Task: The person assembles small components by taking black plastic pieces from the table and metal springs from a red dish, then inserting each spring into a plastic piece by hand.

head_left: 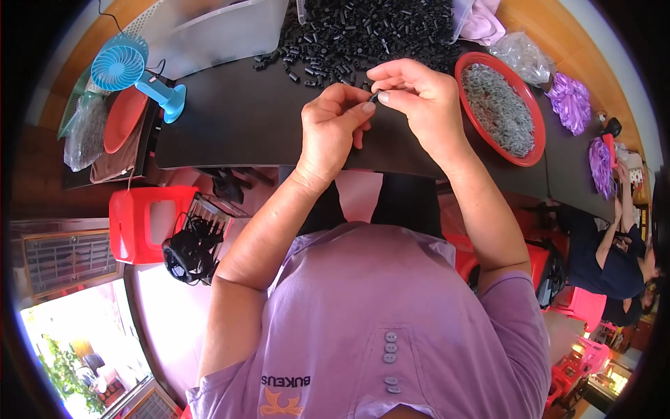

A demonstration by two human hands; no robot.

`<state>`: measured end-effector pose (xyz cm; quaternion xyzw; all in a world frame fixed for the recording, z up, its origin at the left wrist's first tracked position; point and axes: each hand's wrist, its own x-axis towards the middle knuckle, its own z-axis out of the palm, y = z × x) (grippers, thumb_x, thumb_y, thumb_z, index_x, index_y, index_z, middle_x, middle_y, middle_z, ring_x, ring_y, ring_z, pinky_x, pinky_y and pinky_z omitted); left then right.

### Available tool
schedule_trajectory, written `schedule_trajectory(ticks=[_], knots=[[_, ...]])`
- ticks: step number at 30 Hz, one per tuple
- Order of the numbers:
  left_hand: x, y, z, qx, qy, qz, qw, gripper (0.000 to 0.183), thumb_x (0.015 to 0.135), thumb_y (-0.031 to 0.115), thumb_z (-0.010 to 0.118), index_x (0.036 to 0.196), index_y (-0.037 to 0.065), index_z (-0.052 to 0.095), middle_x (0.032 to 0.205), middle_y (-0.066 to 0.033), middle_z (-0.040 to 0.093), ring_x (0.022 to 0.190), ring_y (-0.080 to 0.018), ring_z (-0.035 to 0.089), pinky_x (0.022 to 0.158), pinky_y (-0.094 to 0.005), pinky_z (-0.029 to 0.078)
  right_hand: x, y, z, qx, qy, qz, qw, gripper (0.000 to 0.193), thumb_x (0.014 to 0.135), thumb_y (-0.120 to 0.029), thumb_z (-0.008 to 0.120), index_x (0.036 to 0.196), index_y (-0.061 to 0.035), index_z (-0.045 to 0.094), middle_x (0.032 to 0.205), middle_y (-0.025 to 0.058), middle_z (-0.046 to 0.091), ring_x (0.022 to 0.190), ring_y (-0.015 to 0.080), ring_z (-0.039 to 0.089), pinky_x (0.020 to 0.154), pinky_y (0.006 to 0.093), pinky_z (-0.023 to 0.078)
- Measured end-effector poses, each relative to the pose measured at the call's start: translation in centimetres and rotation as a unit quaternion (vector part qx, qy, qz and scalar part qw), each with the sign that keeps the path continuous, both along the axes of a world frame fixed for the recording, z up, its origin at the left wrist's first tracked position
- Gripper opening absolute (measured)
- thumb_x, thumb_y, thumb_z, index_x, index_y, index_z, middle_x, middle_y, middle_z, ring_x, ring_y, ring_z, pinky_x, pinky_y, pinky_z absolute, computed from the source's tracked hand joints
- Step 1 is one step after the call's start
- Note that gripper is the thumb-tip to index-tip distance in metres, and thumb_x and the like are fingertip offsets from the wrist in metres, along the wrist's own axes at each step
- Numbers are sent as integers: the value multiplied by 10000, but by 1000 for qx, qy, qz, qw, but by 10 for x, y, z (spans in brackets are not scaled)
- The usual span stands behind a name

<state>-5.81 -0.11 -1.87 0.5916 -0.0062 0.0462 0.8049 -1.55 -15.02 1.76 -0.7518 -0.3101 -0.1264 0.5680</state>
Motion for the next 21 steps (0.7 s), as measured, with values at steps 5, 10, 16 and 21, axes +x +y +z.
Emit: schedule_trajectory(ticks=[5,10,16,21], knots=[[-4,-2,1,43,-21,40,998,64,889,27,673,924,-14,640,693,-24,602,521,-47,507,434,-192,399,-3,0,8,-35,62,-9,997,229,792,58,614,995,-19,687,771,98,690,672,185,668,630,307,522],[-3,-2,1,42,-25,36,998,60,882,15,676,922,-15,642,696,-25,606,526,-48,511,428,-190,399,1,-1,15,-107,-93,21,990,236,776,58,603,981,-36,673,760,118,662,654,241,648,625,328,528],[-1,0,-1,21,-8,32,999,70,871,5,685,927,-13,647,695,-22,605,529,-51,516,426,-191,405,1,1,4,-156,-227,21,961,289,775,119,629,1011,-40,682,908,95,701,805,212,691,699,309,558],[-1,0,-1,15,-8,28,999,69,869,1,683,924,-18,646,691,-25,600,524,-53,513,423,-193,405,2,0,1,-69,-153,26,985,297,778,141,569,983,-38,687,887,109,694,778,230,700,703,311,575]])
